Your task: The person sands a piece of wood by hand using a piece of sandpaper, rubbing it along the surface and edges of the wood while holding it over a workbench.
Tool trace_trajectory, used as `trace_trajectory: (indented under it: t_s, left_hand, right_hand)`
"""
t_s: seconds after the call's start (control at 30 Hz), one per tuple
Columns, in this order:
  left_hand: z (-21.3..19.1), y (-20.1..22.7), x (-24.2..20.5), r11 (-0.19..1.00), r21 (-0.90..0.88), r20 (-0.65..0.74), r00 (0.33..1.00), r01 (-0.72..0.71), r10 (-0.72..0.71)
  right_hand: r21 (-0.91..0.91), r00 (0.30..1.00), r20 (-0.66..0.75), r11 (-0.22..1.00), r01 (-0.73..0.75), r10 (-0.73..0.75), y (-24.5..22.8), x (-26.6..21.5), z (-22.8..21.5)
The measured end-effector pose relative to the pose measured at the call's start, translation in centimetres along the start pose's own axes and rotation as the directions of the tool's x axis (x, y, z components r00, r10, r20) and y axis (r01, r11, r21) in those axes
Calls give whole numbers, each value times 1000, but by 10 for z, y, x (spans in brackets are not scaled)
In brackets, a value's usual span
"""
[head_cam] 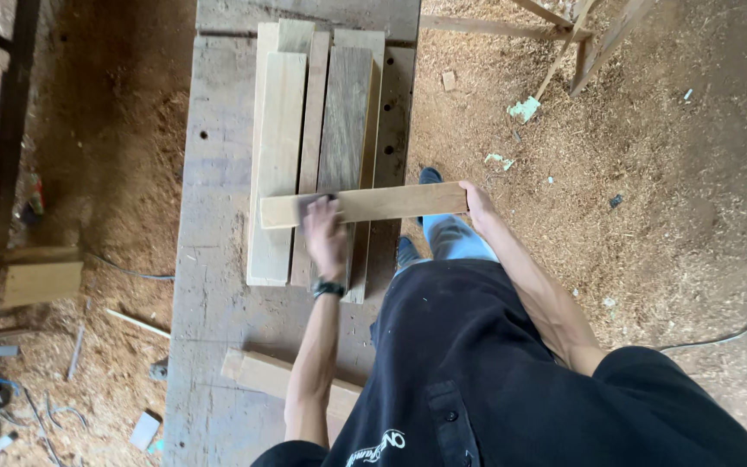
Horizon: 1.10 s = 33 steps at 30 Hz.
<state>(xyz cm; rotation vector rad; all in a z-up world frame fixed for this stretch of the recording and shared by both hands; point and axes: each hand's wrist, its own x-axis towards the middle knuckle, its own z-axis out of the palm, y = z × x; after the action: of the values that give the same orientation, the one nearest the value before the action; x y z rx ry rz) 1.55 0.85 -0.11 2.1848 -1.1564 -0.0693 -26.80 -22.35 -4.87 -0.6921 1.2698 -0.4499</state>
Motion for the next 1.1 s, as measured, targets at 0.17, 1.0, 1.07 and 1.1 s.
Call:
trace_trajectory:
  t_s: [0.17,1.0,1.07,1.1]
  left_hand:
    - [63,110,-14,955,-118,199,936,-273,292]
    - [61,68,-8,991,31,93,988,-128,125]
    - [81,114,-15,973,2,195,954,-233,228]
    - [77,119,-17,970,-69,209,947,-233,242]
  right_hand:
    - [-70,1000,-15,997,-12,11,8,-2,-5]
    - [-66,1000,11,998,5,-5,15,17,-15]
    - [-71,999,-5,997,-36,36,19,14,-16]
    - [-72,998,-13,996,-57,56,20,12,-16]
